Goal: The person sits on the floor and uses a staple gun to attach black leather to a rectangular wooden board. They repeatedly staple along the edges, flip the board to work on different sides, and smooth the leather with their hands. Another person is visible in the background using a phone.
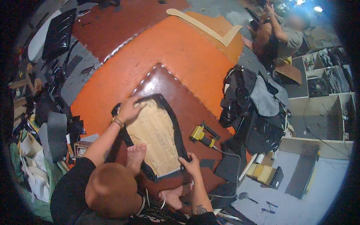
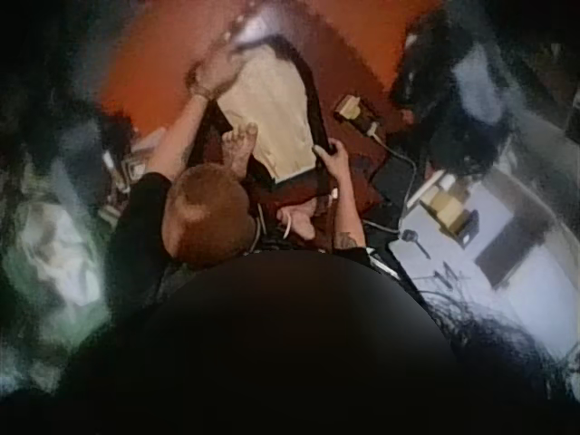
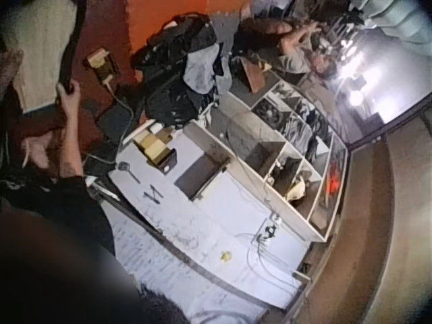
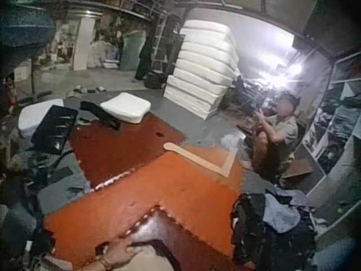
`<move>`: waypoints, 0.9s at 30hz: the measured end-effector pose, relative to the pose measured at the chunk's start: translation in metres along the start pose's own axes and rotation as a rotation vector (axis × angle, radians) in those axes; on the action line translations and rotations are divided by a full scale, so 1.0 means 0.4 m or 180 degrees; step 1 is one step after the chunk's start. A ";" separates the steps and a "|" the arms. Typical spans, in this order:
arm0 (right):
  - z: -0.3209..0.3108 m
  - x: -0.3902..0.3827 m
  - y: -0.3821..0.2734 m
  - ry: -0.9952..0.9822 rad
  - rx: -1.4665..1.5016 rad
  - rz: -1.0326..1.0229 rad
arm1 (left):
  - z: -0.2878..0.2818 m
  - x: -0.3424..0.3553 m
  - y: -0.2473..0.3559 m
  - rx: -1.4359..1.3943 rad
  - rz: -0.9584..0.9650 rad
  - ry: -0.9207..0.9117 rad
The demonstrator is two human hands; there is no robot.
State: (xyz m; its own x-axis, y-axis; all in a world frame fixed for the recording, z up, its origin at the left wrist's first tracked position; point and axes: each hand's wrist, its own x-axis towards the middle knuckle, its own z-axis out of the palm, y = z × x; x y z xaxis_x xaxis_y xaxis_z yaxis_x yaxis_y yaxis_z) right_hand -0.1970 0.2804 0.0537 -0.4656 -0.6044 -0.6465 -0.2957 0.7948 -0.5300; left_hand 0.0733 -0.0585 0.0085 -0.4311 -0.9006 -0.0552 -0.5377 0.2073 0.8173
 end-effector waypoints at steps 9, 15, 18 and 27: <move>0.047 0.197 -0.212 -0.0188 0.0578 -0.0850 | 0.119 0.035 0.055 -0.1154 -0.0622 0.0395; 0.087 0.392 -0.391 0.0103 0.0143 -0.1340 | 0.079 0.051 0.172 -0.2452 -0.2004 -0.1112; 0.099 0.380 -0.397 0.0525 0.0055 -0.1693 | 0.100 0.056 0.237 -0.1888 -0.2487 -0.2133; 0.145 0.340 -0.398 0.1585 -0.0162 -0.2179 | 0.265 0.107 0.209 0.0056 -0.0574 -0.0724</move>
State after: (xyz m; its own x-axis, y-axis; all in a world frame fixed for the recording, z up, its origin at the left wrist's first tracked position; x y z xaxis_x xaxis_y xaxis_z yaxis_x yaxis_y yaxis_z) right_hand -0.1648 0.0685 0.0182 -0.4797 -0.8675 0.1315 -0.6778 0.2712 -0.6834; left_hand -0.0668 -0.0391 0.0137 -0.4776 -0.8153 -0.3275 -0.6320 0.0599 0.7727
